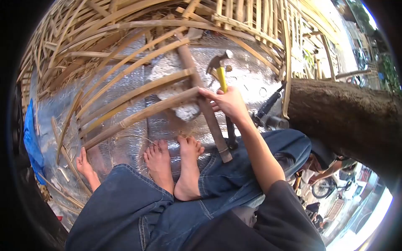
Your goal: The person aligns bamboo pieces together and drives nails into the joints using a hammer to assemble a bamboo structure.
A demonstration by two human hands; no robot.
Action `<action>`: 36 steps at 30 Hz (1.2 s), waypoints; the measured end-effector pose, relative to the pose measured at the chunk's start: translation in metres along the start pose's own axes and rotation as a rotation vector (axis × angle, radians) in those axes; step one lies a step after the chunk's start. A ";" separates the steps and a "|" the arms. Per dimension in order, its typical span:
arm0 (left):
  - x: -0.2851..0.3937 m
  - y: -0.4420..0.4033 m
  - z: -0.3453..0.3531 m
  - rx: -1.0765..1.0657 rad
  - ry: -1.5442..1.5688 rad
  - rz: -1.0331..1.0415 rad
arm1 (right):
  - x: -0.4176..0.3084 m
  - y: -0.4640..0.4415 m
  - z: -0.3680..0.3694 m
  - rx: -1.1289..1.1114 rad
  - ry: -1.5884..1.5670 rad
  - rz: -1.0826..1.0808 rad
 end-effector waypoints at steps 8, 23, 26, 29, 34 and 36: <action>-0.016 -0.015 -0.014 -0.030 0.049 -0.223 | -0.004 0.004 -0.001 -0.021 -0.018 -0.009; -0.010 -0.014 -0.003 -0.100 0.168 -0.408 | -0.008 -0.001 0.004 -0.022 0.011 -0.040; 0.014 -0.006 -0.001 -0.035 -0.079 -0.260 | -0.009 0.000 0.002 -0.008 0.031 -0.047; 0.090 0.029 0.033 0.094 -0.513 0.107 | -0.011 0.004 0.003 0.027 0.020 -0.097; 0.130 0.116 0.186 -0.465 0.117 -0.074 | -0.009 0.004 0.001 0.050 0.095 -0.100; 0.158 0.170 0.254 -0.747 0.029 -0.060 | -0.012 0.006 0.000 0.046 0.074 -0.108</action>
Point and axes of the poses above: each hand's wrist, its own y-axis away from the middle knuckle, its own z-axis out of the palm, x = y × z, the point moved 8 cm from there along -y, towards the middle knuckle, and after that the axes turned 10 degrees about y, right-handed, at the moved point
